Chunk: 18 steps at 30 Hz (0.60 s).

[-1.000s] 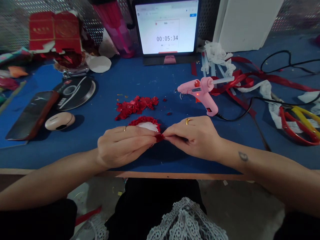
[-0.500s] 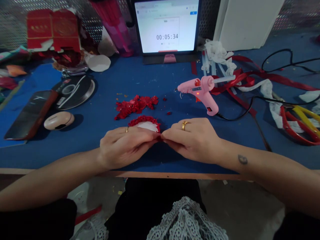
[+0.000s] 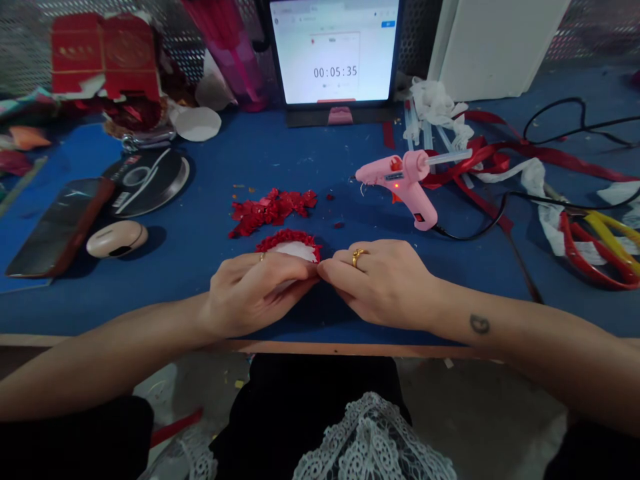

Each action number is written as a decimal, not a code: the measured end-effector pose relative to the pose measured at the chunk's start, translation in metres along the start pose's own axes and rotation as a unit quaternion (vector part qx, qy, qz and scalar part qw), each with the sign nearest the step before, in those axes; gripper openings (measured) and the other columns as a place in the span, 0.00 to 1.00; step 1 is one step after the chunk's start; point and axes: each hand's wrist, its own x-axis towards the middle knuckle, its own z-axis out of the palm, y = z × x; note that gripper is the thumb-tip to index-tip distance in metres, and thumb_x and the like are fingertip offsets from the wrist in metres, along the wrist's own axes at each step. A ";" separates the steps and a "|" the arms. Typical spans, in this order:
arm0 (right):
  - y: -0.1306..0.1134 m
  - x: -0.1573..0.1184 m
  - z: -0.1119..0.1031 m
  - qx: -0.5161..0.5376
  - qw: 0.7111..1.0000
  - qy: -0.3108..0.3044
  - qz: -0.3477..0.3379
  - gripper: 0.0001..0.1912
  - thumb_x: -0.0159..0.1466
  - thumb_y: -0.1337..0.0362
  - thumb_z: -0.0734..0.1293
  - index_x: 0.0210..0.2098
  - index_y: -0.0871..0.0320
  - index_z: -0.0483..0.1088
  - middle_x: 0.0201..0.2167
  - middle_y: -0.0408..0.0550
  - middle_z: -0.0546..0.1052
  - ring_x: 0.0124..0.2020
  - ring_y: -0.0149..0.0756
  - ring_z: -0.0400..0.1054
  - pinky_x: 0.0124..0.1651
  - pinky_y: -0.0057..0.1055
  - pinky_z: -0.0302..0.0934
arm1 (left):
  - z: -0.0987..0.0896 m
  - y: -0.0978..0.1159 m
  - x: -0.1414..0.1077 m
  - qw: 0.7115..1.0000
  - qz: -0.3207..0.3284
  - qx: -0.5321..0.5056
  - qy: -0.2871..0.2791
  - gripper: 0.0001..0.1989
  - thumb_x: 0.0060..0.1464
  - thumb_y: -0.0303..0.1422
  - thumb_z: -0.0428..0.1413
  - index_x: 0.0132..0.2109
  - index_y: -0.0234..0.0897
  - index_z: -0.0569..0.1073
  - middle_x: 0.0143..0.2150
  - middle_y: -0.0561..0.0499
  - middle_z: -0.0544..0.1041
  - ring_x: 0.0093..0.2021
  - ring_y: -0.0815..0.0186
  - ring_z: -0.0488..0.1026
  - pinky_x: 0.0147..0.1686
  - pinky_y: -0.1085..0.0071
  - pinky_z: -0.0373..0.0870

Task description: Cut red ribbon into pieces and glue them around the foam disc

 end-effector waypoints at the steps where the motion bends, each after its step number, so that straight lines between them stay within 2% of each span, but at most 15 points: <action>1: 0.000 0.000 0.000 -0.002 1.000 0.000 -0.001 0.06 0.64 0.72 0.60 0.32 0.58 0.66 0.22 0.40 0.71 0.24 0.29 0.64 0.27 0.29 0.54 | 0.000 0.000 0.000 1.000 0.001 0.002 -0.004 0.04 0.57 0.24 0.54 0.37 0.36 0.68 0.25 0.57 0.76 0.22 0.76 0.70 0.23 0.79 0.66; 8: -0.003 0.004 -0.001 0.004 1.000 -0.007 -0.020 0.07 0.64 0.74 0.59 0.33 0.58 0.64 0.21 0.39 0.69 0.22 0.30 0.61 0.25 0.28 0.55 | 0.001 0.002 0.003 1.000 -0.015 -0.006 -0.007 0.03 0.59 0.24 0.53 0.37 0.36 0.67 0.23 0.58 0.72 0.21 0.76 0.66 0.21 0.78 0.62; 13: -0.003 0.003 0.000 0.009 0.999 -0.011 -0.032 0.06 0.64 0.74 0.59 0.35 0.58 0.64 0.21 0.40 0.68 0.22 0.30 0.59 0.26 0.28 0.54 | 0.001 0.002 0.003 0.999 -0.017 -0.013 -0.033 0.04 0.59 0.24 0.51 0.36 0.37 0.67 0.21 0.59 0.69 0.18 0.76 0.63 0.19 0.77 0.58; 15: -0.003 0.002 0.000 0.013 0.999 -0.017 -0.032 0.06 0.65 0.74 0.59 0.35 0.59 0.64 0.22 0.40 0.69 0.23 0.30 0.60 0.27 0.28 0.55 | 0.001 0.001 0.003 0.999 -0.016 -0.017 -0.037 0.04 0.59 0.24 0.52 0.36 0.36 0.67 0.21 0.59 0.69 0.19 0.76 0.64 0.19 0.77 0.59; 18: -0.001 0.000 0.001 0.053 0.999 -0.008 -0.003 0.05 0.65 0.73 0.59 0.35 0.59 0.64 0.23 0.41 0.71 0.24 0.30 0.63 0.28 0.27 0.56 | 0.001 0.000 0.004 0.999 -0.020 -0.035 -0.015 0.03 0.58 0.25 0.55 0.38 0.35 0.68 0.26 0.57 0.75 0.24 0.76 0.72 0.24 0.80 0.66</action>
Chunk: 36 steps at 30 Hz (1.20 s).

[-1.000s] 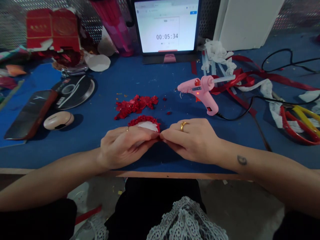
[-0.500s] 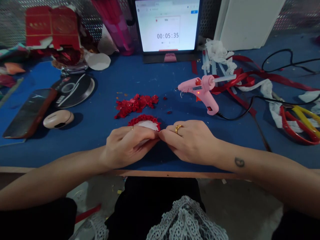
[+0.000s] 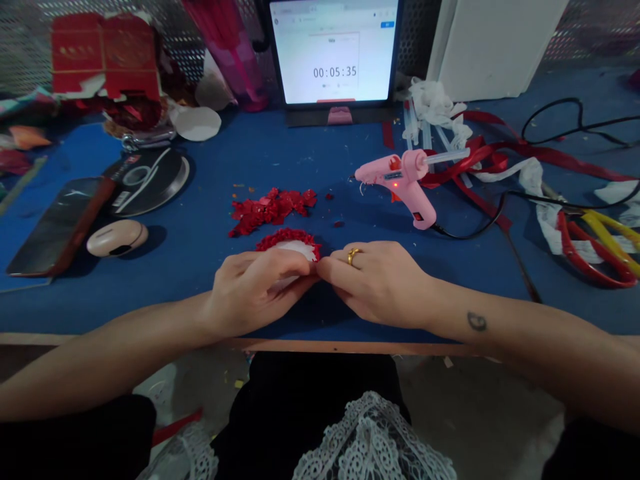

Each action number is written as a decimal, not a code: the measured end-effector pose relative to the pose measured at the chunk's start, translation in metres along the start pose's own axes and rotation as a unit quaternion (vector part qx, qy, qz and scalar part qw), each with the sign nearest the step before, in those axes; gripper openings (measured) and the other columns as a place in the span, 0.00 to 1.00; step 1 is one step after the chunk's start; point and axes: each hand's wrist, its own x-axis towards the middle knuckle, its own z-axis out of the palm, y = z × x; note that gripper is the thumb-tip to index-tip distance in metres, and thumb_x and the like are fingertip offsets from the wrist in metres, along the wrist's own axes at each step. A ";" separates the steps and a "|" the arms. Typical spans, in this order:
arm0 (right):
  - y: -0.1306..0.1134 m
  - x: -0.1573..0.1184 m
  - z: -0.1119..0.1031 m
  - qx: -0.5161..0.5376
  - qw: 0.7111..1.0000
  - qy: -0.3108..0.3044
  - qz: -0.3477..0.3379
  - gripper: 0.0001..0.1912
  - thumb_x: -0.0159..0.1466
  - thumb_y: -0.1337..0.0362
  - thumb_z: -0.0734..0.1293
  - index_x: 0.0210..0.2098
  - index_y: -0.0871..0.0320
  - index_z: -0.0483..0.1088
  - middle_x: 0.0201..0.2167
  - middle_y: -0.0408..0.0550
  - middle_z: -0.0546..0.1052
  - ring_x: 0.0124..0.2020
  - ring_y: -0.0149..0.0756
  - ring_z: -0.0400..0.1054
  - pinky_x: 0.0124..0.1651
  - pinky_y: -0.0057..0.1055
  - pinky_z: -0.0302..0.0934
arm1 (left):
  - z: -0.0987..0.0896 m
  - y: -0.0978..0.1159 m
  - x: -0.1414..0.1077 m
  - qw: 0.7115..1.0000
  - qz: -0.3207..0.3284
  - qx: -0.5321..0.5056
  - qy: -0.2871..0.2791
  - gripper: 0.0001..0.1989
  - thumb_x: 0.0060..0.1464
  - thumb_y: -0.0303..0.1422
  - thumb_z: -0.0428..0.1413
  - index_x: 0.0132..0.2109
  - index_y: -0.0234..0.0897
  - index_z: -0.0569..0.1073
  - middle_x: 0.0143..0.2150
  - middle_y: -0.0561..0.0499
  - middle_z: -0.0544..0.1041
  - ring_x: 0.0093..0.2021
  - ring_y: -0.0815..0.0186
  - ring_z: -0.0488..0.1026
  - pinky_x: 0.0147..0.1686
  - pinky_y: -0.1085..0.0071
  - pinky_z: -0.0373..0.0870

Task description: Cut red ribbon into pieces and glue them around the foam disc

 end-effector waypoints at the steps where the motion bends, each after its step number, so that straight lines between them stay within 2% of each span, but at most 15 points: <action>1: 0.001 -0.001 0.000 0.021 1.000 0.009 0.014 0.05 0.65 0.73 0.59 0.34 0.59 0.64 0.23 0.42 0.71 0.25 0.29 0.65 0.28 0.26 0.57 | -0.001 0.000 0.001 1.000 -0.006 -0.008 0.009 0.04 0.57 0.26 0.57 0.38 0.35 0.68 0.28 0.57 0.77 0.26 0.76 0.74 0.26 0.81 0.68; 3: 0.002 -0.001 0.000 0.061 0.997 0.020 0.040 0.04 0.64 0.72 0.60 0.34 0.58 0.64 0.24 0.42 0.72 0.26 0.29 0.67 0.29 0.25 0.58 | -0.003 -0.001 0.002 0.999 -0.028 -0.022 0.016 0.07 0.55 0.28 0.60 0.38 0.35 0.69 0.31 0.56 0.79 0.29 0.75 0.77 0.30 0.82 0.71; 6: 0.002 -0.002 -0.001 0.087 0.994 0.029 0.066 0.05 0.64 0.72 0.61 0.35 0.56 0.64 0.25 0.41 0.74 0.25 0.28 0.67 0.28 0.25 0.59 | -0.006 -0.001 0.002 0.999 -0.048 -0.024 -0.006 0.08 0.55 0.32 0.61 0.38 0.35 0.71 0.32 0.55 0.80 0.30 0.74 0.78 0.31 0.82 0.73; 10: 0.002 -0.002 -0.003 0.098 0.991 0.034 0.087 0.04 0.64 0.70 0.61 0.35 0.55 0.64 0.25 0.40 0.74 0.25 0.28 0.68 0.28 0.26 0.59 | -0.007 -0.002 0.001 1.000 -0.013 0.006 -0.023 0.05 0.56 0.31 0.60 0.38 0.35 0.73 0.30 0.55 0.80 0.29 0.73 0.78 0.31 0.80 0.72; 17: 0.003 -0.002 -0.001 0.103 0.991 0.029 0.083 0.03 0.65 0.70 0.61 0.36 0.56 0.64 0.25 0.40 0.73 0.25 0.28 0.67 0.29 0.26 0.59 | -0.004 -0.003 0.001 1.000 0.020 0.000 -0.017 0.01 0.56 0.26 0.57 0.37 0.34 0.73 0.30 0.53 0.79 0.30 0.72 0.77 0.33 0.79 0.73; 30: -0.001 -0.001 0.000 0.091 0.994 0.018 0.065 0.05 0.62 0.72 0.60 0.33 0.56 0.62 0.24 0.40 0.73 0.25 0.27 0.67 0.29 0.25 0.59 | -0.002 -0.001 0.001 0.999 0.013 0.000 -0.034 0.04 0.56 0.24 0.54 0.34 0.33 0.73 0.28 0.53 0.78 0.29 0.72 0.75 0.31 0.78 0.72; 36: 0.000 0.000 0.001 0.079 0.995 0.025 0.054 0.05 0.63 0.72 0.59 0.34 0.56 0.62 0.25 0.41 0.73 0.25 0.28 0.67 0.29 0.25 0.60 | -0.003 -0.001 0.000 0.999 0.019 0.015 -0.022 0.03 0.56 0.24 0.55 0.34 0.33 0.73 0.28 0.53 0.78 0.28 0.72 0.75 0.31 0.78 0.72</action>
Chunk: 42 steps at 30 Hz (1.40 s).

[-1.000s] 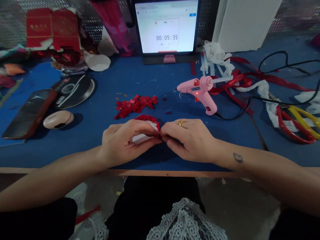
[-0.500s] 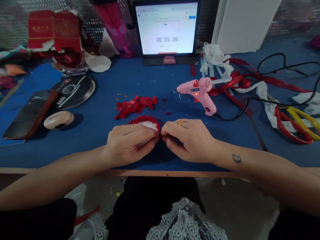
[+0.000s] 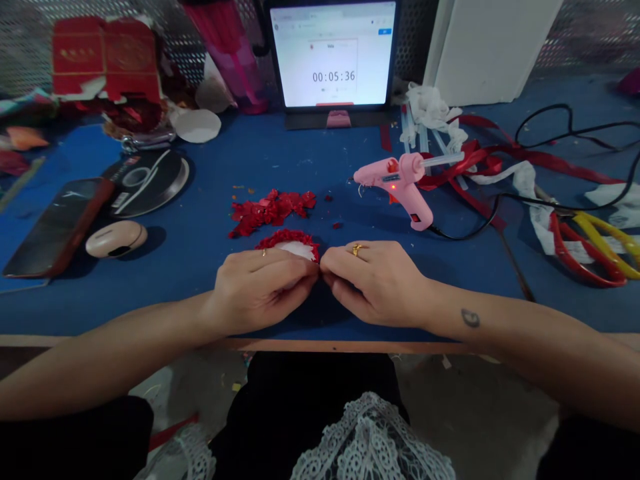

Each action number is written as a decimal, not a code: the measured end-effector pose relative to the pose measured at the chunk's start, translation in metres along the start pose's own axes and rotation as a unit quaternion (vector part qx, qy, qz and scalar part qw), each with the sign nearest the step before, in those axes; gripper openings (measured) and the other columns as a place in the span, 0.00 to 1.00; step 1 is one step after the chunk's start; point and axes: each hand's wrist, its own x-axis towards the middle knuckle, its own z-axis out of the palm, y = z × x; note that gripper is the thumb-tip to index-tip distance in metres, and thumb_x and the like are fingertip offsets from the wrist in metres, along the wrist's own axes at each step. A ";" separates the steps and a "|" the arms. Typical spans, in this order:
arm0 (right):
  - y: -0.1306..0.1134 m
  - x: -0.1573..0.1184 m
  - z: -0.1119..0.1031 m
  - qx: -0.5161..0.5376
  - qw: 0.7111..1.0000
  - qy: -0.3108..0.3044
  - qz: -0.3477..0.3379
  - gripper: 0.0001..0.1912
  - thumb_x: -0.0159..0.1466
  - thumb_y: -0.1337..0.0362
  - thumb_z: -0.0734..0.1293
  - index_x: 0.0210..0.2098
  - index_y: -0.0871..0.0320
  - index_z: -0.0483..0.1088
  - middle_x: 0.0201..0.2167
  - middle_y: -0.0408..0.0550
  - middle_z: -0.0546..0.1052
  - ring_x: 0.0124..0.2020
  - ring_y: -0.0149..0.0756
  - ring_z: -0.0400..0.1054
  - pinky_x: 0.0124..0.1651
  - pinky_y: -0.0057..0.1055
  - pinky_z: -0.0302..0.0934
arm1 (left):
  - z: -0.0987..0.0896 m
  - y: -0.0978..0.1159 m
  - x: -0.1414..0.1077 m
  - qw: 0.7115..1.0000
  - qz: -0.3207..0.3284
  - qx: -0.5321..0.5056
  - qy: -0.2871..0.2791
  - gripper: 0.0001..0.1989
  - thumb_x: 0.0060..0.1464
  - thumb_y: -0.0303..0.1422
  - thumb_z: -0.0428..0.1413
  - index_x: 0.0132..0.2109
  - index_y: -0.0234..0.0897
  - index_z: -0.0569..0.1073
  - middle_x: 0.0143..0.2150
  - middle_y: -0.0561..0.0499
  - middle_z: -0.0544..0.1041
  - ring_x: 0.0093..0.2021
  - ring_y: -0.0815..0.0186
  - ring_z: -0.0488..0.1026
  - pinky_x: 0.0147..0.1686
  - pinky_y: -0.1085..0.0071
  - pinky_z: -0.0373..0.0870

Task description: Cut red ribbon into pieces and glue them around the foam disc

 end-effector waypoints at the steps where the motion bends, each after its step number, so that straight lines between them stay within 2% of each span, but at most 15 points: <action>1: 0.000 0.000 0.000 -0.002 1.000 0.003 0.004 0.04 0.63 0.72 0.60 0.35 0.56 0.63 0.25 0.41 0.73 0.26 0.28 0.67 0.29 0.26 0.60 | 0.000 0.000 -0.001 1.000 -0.001 0.003 0.004 0.02 0.56 0.25 0.56 0.35 0.33 0.73 0.29 0.53 0.79 0.29 0.72 0.76 0.32 0.78 0.72; 6: 0.001 -0.002 -0.001 -0.001 1.000 0.010 0.015 0.03 0.64 0.70 0.61 0.36 0.56 0.64 0.25 0.41 0.73 0.25 0.28 0.67 0.29 0.25 0.60 | -0.002 0.000 -0.003 1.000 0.000 0.005 0.028 0.01 0.56 0.27 0.58 0.37 0.35 0.74 0.33 0.54 0.81 0.31 0.74 0.78 0.35 0.80 0.74; 13: 0.000 -0.002 -0.001 -0.006 1.000 0.013 0.014 0.03 0.63 0.70 0.61 0.35 0.57 0.65 0.24 0.40 0.73 0.24 0.27 0.66 0.27 0.25 0.59 | -0.002 -0.001 -0.003 0.998 0.024 0.036 0.037 0.02 0.56 0.28 0.59 0.38 0.35 0.75 0.33 0.54 0.82 0.31 0.73 0.79 0.34 0.79 0.74; 19: -0.001 0.001 0.000 -0.014 1.000 0.017 0.003 0.04 0.62 0.72 0.61 0.33 0.58 0.65 0.23 0.41 0.73 0.22 0.27 0.65 0.25 0.24 0.58 | -0.003 0.001 -0.002 0.994 0.067 0.083 0.018 0.03 0.56 0.26 0.58 0.39 0.31 0.75 0.32 0.53 0.81 0.31 0.71 0.79 0.34 0.77 0.75; 25: -0.002 0.001 0.002 -0.033 0.999 0.006 -0.002 0.05 0.62 0.72 0.59 0.31 0.59 0.65 0.21 0.42 0.72 0.22 0.29 0.66 0.26 0.26 0.58 | -0.002 0.003 -0.001 0.993 0.075 0.090 0.019 0.02 0.56 0.25 0.57 0.37 0.31 0.75 0.31 0.53 0.81 0.29 0.72 0.77 0.32 0.77 0.74; 32: -0.001 0.000 0.001 -0.024 1.000 0.013 -0.009 0.04 0.64 0.70 0.58 0.33 0.58 0.63 0.23 0.41 0.73 0.23 0.28 0.66 0.27 0.24 0.58 | 0.000 0.003 -0.002 0.998 0.028 0.046 0.031 0.01 0.56 0.26 0.57 0.36 0.34 0.74 0.31 0.54 0.81 0.31 0.73 0.78 0.33 0.78 0.73; 42: -0.001 0.000 0.004 -0.058 0.998 -0.002 -0.014 0.05 0.63 0.70 0.58 0.32 0.59 0.64 0.21 0.42 0.72 0.21 0.30 0.64 0.25 0.27 0.55 | 0.002 0.004 0.000 1.000 -0.001 0.010 0.027 0.04 0.55 0.25 0.55 0.32 0.35 0.72 0.27 0.55 0.78 0.27 0.73 0.75 0.28 0.77 0.69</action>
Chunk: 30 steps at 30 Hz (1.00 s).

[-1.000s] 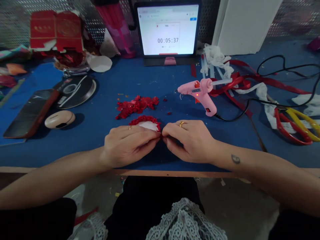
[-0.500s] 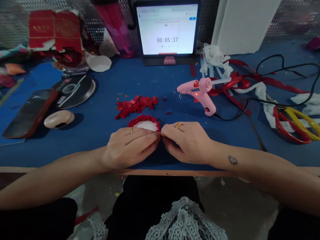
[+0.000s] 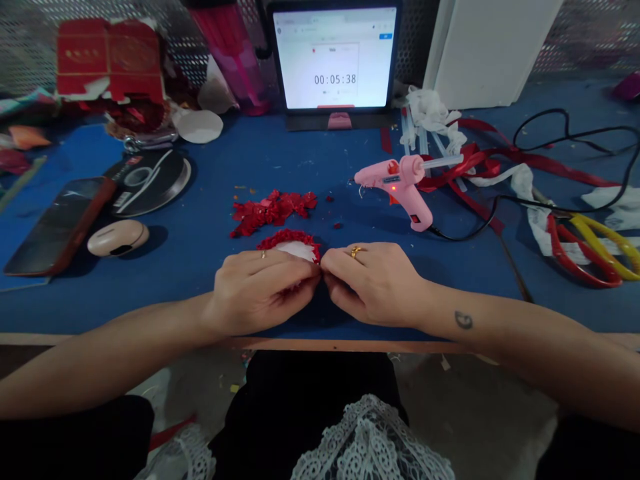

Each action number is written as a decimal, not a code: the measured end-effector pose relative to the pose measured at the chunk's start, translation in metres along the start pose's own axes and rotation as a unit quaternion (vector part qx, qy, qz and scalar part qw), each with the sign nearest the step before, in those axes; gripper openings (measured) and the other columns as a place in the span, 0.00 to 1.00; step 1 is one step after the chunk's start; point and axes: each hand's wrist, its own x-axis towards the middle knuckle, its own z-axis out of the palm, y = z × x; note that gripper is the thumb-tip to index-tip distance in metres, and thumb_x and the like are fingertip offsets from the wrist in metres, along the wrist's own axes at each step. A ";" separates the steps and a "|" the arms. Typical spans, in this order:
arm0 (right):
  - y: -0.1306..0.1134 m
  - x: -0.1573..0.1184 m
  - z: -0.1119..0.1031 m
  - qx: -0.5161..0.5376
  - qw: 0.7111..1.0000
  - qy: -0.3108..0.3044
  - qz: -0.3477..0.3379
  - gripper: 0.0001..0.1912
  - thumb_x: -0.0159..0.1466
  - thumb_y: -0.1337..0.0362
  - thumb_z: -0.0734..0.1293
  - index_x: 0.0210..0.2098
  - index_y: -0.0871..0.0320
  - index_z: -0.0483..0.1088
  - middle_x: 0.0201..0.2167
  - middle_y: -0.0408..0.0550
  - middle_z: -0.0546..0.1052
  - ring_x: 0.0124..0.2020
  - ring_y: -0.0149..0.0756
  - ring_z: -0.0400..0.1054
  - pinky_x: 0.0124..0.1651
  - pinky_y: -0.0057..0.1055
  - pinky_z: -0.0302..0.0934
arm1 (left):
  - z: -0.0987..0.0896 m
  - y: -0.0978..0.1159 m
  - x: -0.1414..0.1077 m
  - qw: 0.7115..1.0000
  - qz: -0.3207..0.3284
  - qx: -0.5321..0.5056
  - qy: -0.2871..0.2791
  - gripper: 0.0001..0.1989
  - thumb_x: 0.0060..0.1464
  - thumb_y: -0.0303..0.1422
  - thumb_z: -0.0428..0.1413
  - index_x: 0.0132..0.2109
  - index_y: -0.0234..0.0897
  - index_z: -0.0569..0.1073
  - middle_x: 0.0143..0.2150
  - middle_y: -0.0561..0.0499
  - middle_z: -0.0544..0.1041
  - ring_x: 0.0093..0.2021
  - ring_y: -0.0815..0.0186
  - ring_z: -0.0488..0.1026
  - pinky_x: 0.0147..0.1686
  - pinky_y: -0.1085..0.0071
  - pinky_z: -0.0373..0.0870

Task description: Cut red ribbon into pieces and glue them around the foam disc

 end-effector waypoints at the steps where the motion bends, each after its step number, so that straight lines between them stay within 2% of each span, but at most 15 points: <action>1: -0.001 0.000 0.000 -0.001 1.000 -0.001 0.001 0.05 0.63 0.70 0.57 0.32 0.59 0.64 0.21 0.42 0.71 0.21 0.29 0.63 0.25 0.27 0.54 | 0.000 0.001 0.000 1.000 -0.005 0.006 -0.001 0.05 0.56 0.25 0.55 0.31 0.35 0.72 0.26 0.56 0.77 0.26 0.74 0.73 0.26 0.78 0.68; 8: -0.005 0.001 0.002 -0.019 1.000 0.006 0.002 0.07 0.60 0.71 0.57 0.27 0.58 0.62 0.17 0.40 0.66 0.19 0.28 0.58 0.23 0.27 0.50 | 0.002 0.004 0.001 1.000 0.000 0.026 -0.013 0.10 0.56 0.26 0.53 0.27 0.35 0.70 0.22 0.57 0.73 0.23 0.74 0.68 0.25 0.77 0.64; 15: -0.004 -0.001 0.002 -0.032 0.999 0.003 0.010 0.06 0.60 0.70 0.58 0.27 0.58 0.64 0.18 0.40 0.69 0.19 0.28 0.61 0.24 0.27 0.49 | 0.002 0.003 0.000 1.000 0.004 0.019 -0.016 0.09 0.56 0.27 0.54 0.28 0.36 0.69 0.24 0.56 0.75 0.24 0.74 0.70 0.25 0.76 0.65; 18: -0.003 -0.002 0.002 -0.038 0.999 0.007 0.006 0.06 0.59 0.70 0.59 0.26 0.58 0.64 0.17 0.40 0.67 0.19 0.28 0.60 0.24 0.27 0.48 | 0.002 0.002 -0.001 1.000 0.009 0.011 -0.007 0.07 0.56 0.26 0.54 0.29 0.36 0.70 0.25 0.56 0.75 0.25 0.73 0.71 0.26 0.76 0.66; 27: -0.006 0.001 0.004 -0.030 0.999 0.007 -0.021 0.09 0.59 0.72 0.57 0.23 0.57 0.61 0.16 0.39 0.65 0.17 0.27 0.56 0.23 0.27 0.49 | -0.001 0.002 -0.003 0.998 0.039 0.019 -0.056 0.08 0.57 0.27 0.52 0.30 0.35 0.71 0.27 0.54 0.76 0.26 0.72 0.72 0.28 0.76 0.68; 30: -0.007 0.002 0.003 -0.042 0.999 0.015 -0.028 0.10 0.59 0.72 0.57 0.22 0.56 0.61 0.15 0.39 0.64 0.17 0.28 0.56 0.22 0.28 0.50 | -0.001 0.000 -0.002 0.997 0.044 0.020 -0.052 0.07 0.57 0.27 0.53 0.31 0.34 0.71 0.27 0.54 0.77 0.26 0.71 0.73 0.28 0.76 0.68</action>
